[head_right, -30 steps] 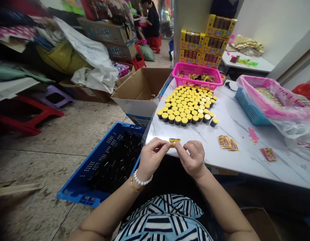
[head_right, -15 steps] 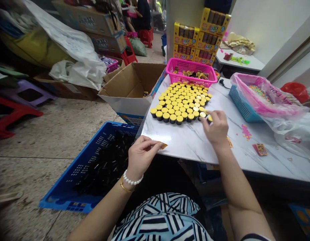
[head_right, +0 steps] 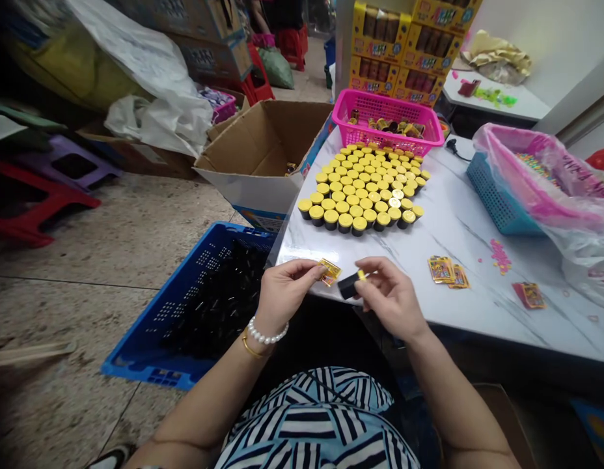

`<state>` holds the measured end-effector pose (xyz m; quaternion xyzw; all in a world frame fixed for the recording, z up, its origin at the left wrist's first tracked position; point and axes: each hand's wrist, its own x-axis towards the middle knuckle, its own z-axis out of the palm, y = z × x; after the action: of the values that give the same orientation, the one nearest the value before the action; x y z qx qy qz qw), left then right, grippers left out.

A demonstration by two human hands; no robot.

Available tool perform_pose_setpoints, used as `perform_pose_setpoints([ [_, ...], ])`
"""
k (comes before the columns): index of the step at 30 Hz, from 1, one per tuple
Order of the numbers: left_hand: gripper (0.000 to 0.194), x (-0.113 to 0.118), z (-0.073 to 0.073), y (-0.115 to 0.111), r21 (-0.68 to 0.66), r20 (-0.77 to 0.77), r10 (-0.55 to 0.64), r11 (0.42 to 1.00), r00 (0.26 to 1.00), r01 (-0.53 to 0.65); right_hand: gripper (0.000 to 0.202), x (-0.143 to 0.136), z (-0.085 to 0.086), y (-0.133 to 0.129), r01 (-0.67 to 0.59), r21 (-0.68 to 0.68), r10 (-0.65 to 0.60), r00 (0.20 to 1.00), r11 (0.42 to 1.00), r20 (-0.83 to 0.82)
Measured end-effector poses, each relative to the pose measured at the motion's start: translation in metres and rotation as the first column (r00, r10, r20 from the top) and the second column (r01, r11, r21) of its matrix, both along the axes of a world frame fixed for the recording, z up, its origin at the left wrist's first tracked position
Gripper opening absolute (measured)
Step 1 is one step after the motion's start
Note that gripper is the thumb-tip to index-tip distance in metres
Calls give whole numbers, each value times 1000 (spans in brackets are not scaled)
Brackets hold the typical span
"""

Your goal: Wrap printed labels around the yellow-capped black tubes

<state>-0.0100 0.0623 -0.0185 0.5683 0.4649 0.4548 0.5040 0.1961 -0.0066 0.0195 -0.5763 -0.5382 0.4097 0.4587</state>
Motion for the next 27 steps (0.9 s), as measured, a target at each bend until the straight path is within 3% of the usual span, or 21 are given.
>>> perform_pose_setpoints([
  [2,16,2,4,0,93,-40,24,995,999,-20,34,-12,1,-1,-53,-10,52,997,999,-57],
  [6,15,-1,12,2,173,-53,68,983,996,-58,20,0,3,6,-36,1,35,998,999,61],
  [9,20,-6,15,3,64,-5,7,998,1000,-7,30,10,-1,9,0,-131,-1,1000,991,-6],
  [13,31,-5,18,3,-172,43,-76,982,996,82,18,0,-5,9,-30,22,24,976,999,217],
  [17,31,-1,21,-1,-176,92,-117,976,989,131,15,-18,-3,8,-116,105,80,951,988,299],
  [21,33,-1,21,-5,-188,181,-134,968,974,168,10,-25,-2,10,-81,176,21,948,981,319],
  [24,31,-4,19,-5,-255,308,-230,915,923,313,14,-25,-4,12,-79,163,28,955,983,297],
  [27,32,-6,14,-2,-347,443,-300,811,845,470,15,-20,-7,15,-42,78,25,980,996,200],
])
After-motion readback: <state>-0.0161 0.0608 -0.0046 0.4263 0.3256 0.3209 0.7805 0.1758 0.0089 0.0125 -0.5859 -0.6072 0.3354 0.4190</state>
